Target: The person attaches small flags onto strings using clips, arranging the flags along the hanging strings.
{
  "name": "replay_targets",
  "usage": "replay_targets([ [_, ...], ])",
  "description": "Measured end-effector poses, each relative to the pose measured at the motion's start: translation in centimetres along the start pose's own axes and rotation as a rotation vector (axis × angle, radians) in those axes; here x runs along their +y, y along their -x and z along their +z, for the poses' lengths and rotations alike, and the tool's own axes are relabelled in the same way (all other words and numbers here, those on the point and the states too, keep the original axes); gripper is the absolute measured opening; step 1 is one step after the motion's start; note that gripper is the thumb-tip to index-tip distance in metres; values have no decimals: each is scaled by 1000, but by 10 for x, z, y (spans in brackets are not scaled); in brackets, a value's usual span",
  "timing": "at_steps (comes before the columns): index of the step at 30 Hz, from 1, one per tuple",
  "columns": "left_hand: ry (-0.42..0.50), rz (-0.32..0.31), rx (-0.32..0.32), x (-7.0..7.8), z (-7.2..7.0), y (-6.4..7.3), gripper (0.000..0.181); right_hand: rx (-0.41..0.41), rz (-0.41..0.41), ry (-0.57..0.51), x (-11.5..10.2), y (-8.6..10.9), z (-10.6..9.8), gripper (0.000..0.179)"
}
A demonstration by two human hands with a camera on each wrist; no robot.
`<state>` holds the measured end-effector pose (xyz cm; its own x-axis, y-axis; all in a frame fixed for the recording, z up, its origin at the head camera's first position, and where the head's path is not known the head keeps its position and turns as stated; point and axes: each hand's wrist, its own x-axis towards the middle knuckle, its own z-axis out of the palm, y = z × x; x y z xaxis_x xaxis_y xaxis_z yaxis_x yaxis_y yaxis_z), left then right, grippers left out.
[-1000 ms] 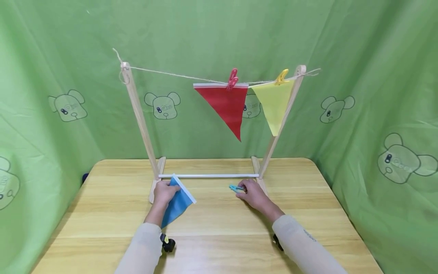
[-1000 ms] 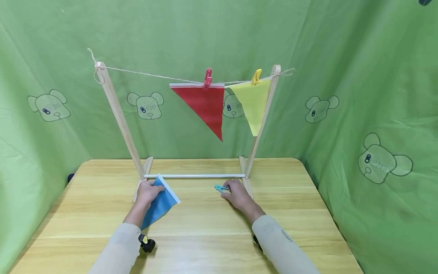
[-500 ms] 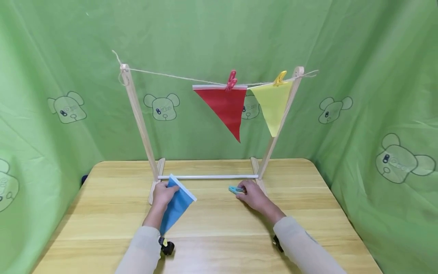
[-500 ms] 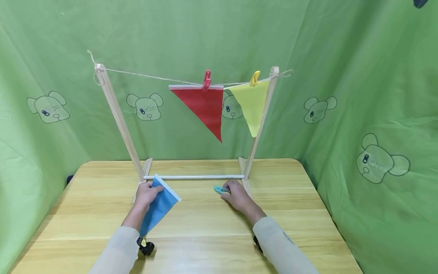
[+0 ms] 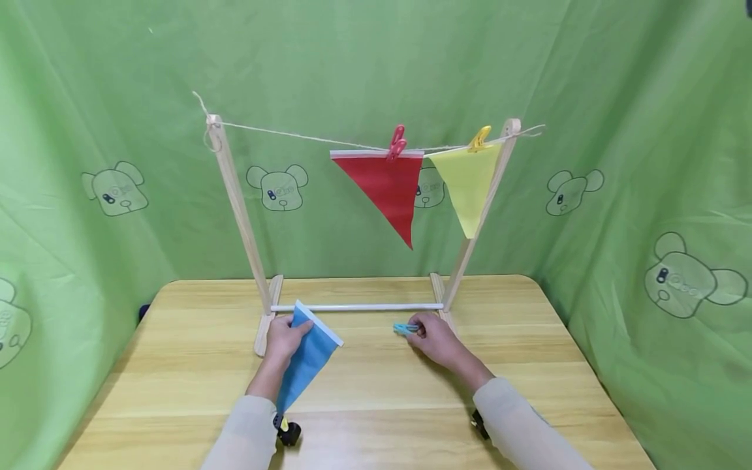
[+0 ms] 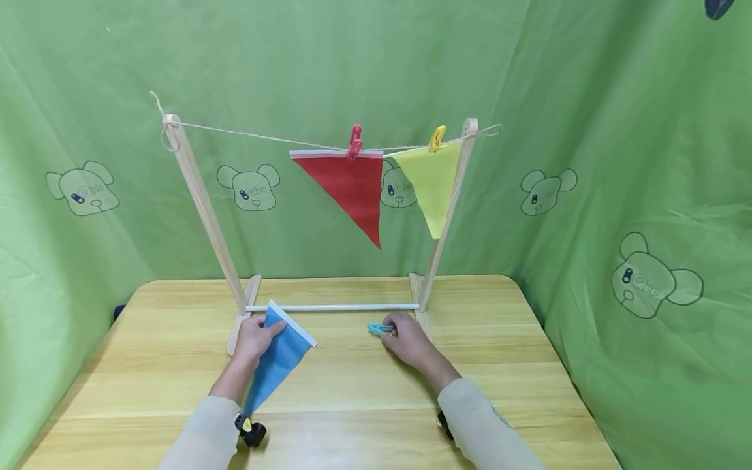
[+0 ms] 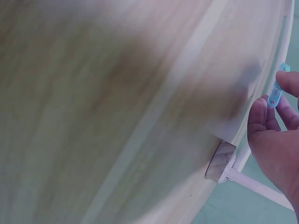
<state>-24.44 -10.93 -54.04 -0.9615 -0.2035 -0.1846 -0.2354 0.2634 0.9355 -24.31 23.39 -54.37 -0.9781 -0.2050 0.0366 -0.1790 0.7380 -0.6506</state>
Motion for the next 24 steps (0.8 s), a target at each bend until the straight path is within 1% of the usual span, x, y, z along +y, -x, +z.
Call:
replay_targets([
  [4, 26, 17, 1, 3, 1, 2, 18, 25, -3, -25, -2, 2, -3, 16],
  [7, 47, 41, -3, 5, 2, 3, 20, 45, 11, -78, -4, 4, -6, 18],
  [11, 72, 65, -8, 8, 2, 4, 17, 83, 12, -135, -8, 7, -9, 20],
  [18, 89, 64, -19, 14, 2, 5, 20, 139, 3, -197, -15, 11, -15, 25],
  [24, 125, 88, -2, 19, 4, 8, 22, 200, -2, -250, -13, 17, -15, 25],
])
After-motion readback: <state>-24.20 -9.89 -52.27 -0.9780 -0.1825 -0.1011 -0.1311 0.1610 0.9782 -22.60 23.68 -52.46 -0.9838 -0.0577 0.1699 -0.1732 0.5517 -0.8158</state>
